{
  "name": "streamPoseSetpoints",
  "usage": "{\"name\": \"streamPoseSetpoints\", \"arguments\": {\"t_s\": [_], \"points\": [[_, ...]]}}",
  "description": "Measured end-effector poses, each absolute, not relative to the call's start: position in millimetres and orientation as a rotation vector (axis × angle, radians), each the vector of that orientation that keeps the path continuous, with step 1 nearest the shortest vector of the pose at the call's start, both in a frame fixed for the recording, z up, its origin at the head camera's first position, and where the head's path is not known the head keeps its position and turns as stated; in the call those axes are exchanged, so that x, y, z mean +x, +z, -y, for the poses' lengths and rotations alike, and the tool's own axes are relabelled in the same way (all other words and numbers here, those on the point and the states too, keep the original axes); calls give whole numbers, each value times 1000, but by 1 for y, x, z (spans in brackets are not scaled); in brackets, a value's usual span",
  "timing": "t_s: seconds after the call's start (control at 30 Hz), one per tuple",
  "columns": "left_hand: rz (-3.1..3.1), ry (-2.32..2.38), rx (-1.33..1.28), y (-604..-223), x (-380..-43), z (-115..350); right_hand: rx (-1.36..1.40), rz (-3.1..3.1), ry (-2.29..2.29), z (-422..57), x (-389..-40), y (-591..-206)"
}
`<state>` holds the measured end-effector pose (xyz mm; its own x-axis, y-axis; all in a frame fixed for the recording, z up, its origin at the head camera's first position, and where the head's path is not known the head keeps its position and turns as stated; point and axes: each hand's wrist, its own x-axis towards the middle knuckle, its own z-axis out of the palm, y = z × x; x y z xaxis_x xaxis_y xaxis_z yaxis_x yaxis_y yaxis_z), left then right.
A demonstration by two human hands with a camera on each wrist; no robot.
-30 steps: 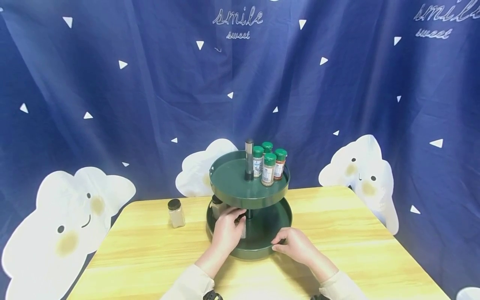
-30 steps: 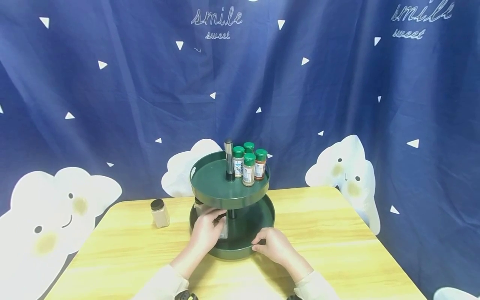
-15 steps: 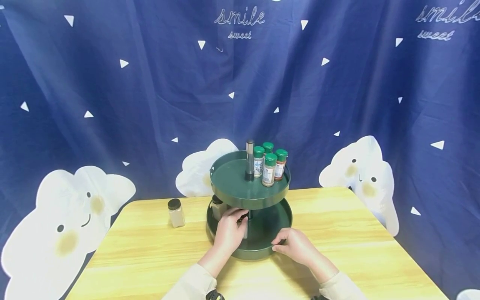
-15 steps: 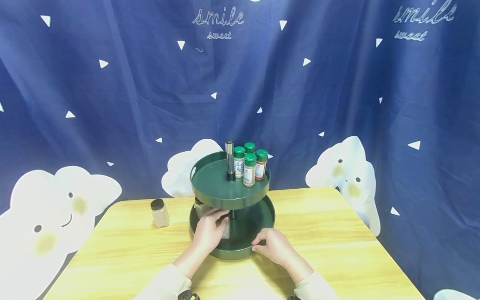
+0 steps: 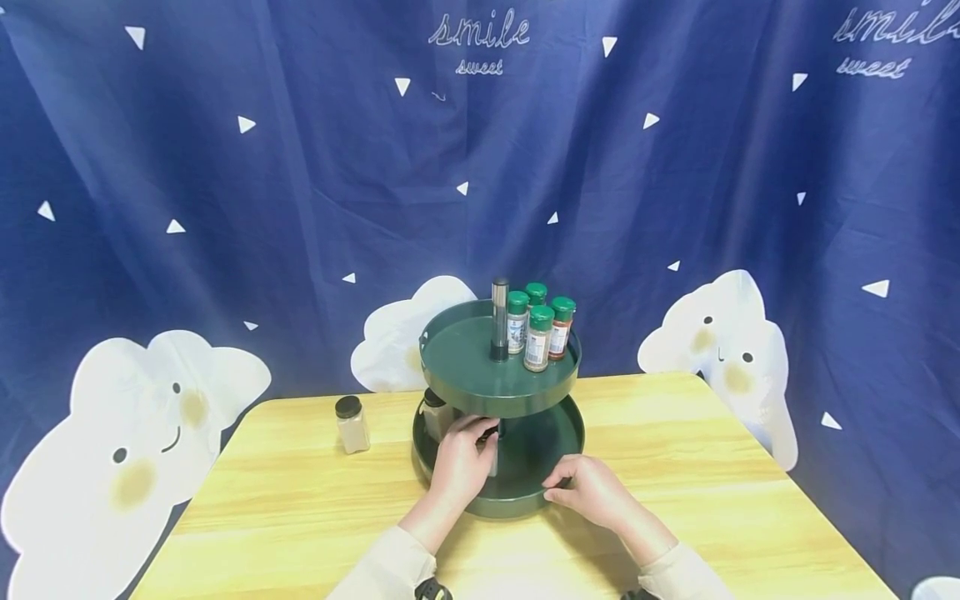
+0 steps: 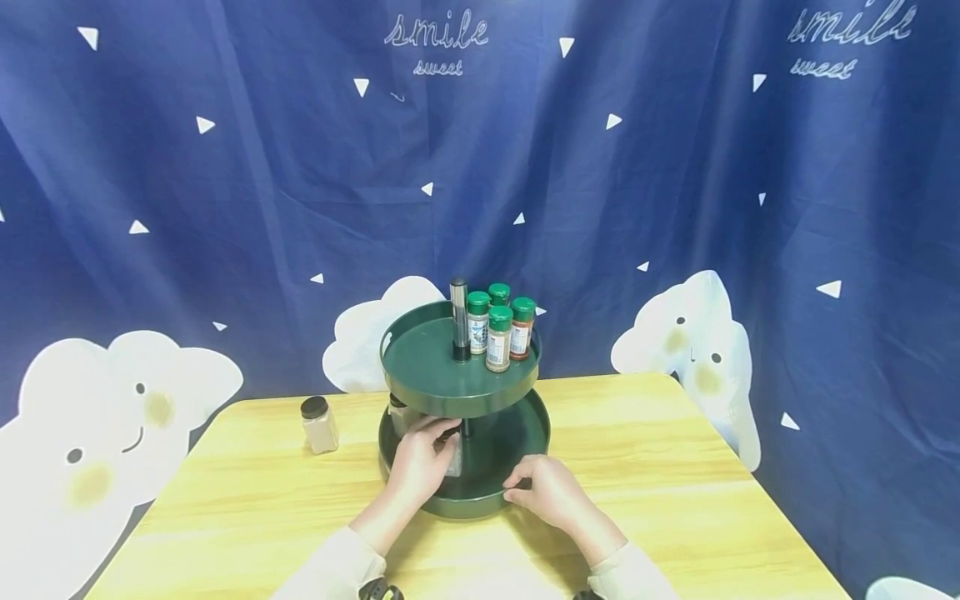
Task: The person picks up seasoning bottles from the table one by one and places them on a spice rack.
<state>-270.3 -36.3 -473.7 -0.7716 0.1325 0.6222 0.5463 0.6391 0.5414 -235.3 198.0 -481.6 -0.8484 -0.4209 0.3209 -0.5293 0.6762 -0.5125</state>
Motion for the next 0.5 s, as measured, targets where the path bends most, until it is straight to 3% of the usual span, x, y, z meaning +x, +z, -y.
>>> {"name": "streamPoseSetpoints", "arguments": {"t_s": [0.5], "points": [[2272,-954,-559,-480,-278,35,790,2720,938,-200,-237,-483]]}}
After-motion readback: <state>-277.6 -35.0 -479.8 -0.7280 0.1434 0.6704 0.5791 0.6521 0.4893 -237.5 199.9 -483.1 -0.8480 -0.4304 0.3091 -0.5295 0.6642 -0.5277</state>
